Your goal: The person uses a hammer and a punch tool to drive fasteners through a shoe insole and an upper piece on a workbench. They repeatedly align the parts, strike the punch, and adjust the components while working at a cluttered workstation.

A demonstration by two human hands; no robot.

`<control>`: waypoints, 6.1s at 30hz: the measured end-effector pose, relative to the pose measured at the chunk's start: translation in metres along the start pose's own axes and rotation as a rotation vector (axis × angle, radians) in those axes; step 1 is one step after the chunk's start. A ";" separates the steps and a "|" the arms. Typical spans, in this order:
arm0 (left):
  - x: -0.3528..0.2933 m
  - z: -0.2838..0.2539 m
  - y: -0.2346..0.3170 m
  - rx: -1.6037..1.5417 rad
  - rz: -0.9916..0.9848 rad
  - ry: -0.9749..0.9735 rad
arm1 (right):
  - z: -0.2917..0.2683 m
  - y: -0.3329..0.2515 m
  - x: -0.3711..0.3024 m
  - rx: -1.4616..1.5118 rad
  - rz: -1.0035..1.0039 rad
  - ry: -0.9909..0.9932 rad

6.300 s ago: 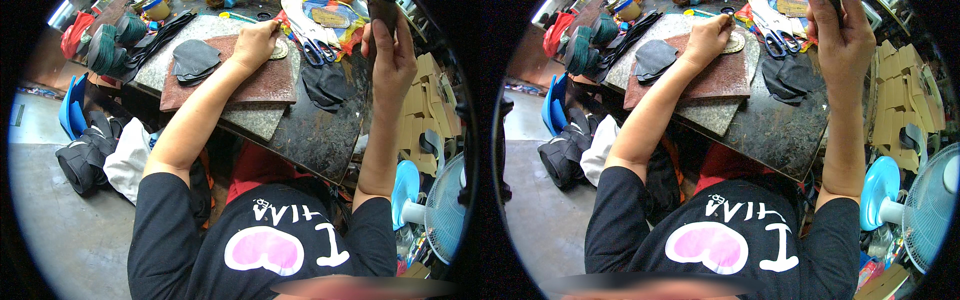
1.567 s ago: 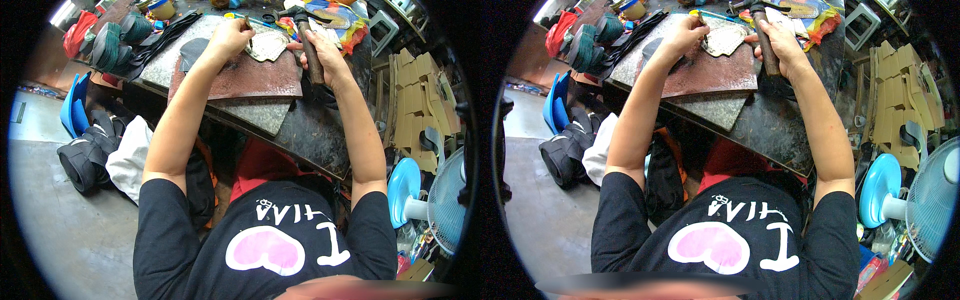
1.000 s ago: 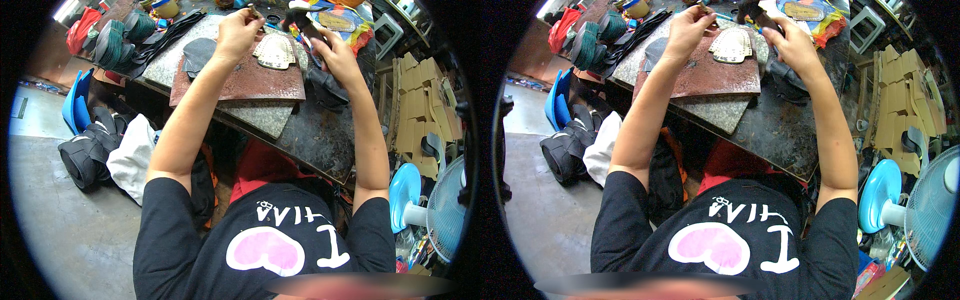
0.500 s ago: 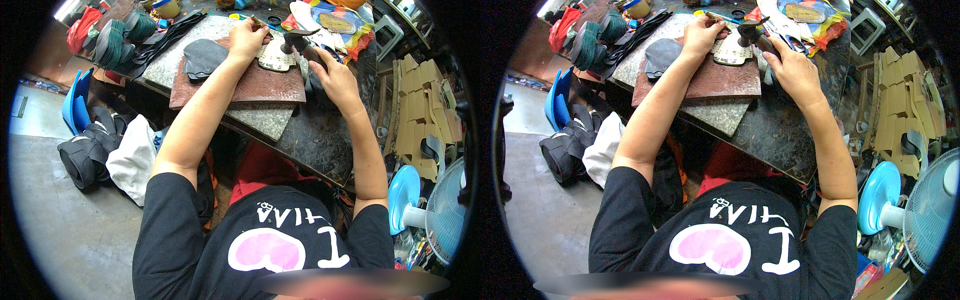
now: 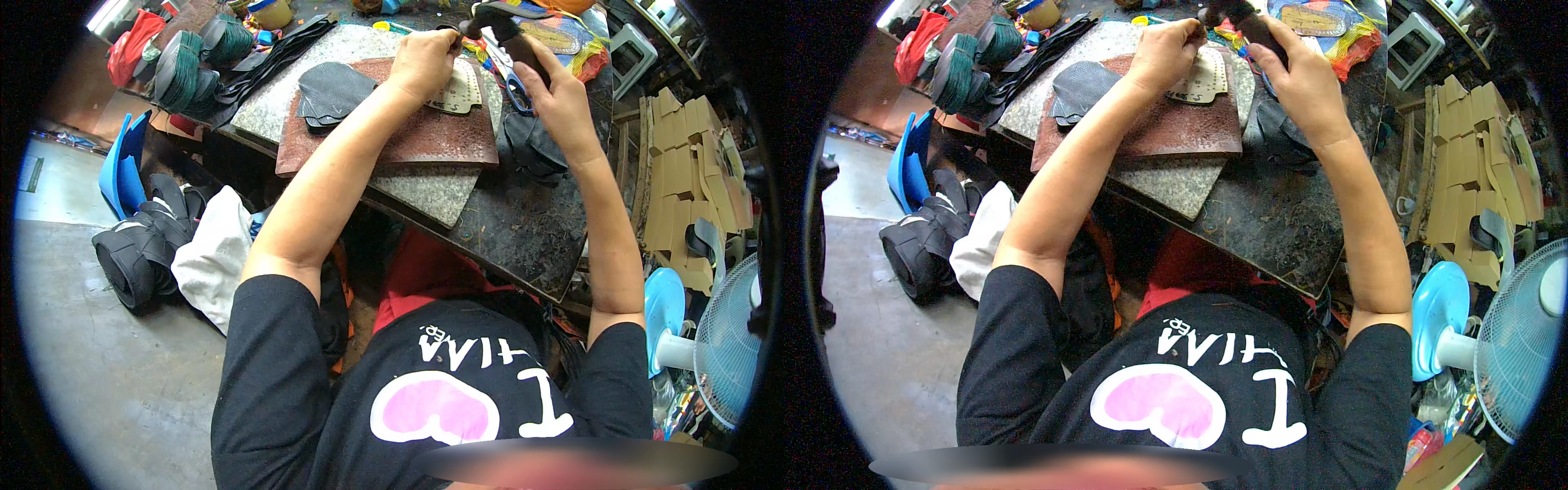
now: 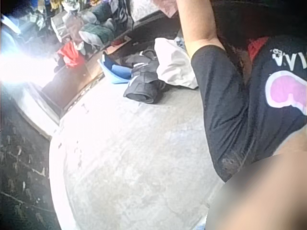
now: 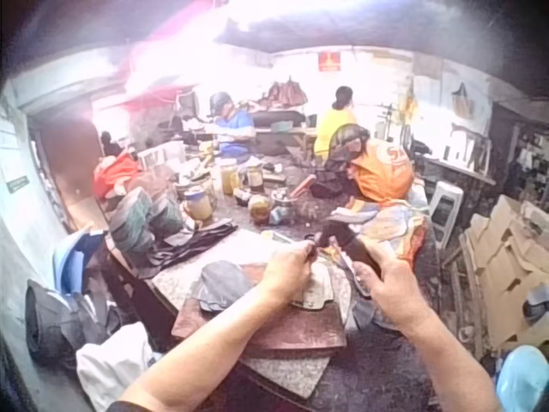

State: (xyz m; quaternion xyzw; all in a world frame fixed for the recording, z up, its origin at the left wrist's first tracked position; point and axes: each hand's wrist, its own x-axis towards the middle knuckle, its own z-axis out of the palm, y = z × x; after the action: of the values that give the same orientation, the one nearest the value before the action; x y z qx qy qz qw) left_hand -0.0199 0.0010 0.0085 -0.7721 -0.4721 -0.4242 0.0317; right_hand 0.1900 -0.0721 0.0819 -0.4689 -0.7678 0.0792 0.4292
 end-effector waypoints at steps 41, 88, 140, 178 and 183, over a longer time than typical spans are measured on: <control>-0.007 0.010 -0.018 -0.990 -0.688 0.073 | 0.022 0.028 -0.047 -0.351 0.125 -0.200; 0.001 0.014 0.001 -0.028 0.038 0.041 | -0.004 0.006 -0.008 -0.234 0.091 -0.038; -0.002 0.013 -0.020 -0.999 -0.711 0.206 | 0.011 0.021 -0.064 -0.261 0.143 -0.206; -0.001 0.017 -0.022 -0.388 -0.450 0.316 | 0.008 0.012 -0.070 -0.214 0.173 -0.228; 0.001 0.014 -0.023 -0.234 -0.356 0.110 | 0.009 0.019 -0.067 0.200 0.364 -0.295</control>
State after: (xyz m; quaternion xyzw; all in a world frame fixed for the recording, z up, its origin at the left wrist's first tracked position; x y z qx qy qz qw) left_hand -0.0283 0.0206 -0.0076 -0.6508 -0.5461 -0.5163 -0.1078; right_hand 0.2089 -0.1116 0.0272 -0.5381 -0.7135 0.2982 0.3353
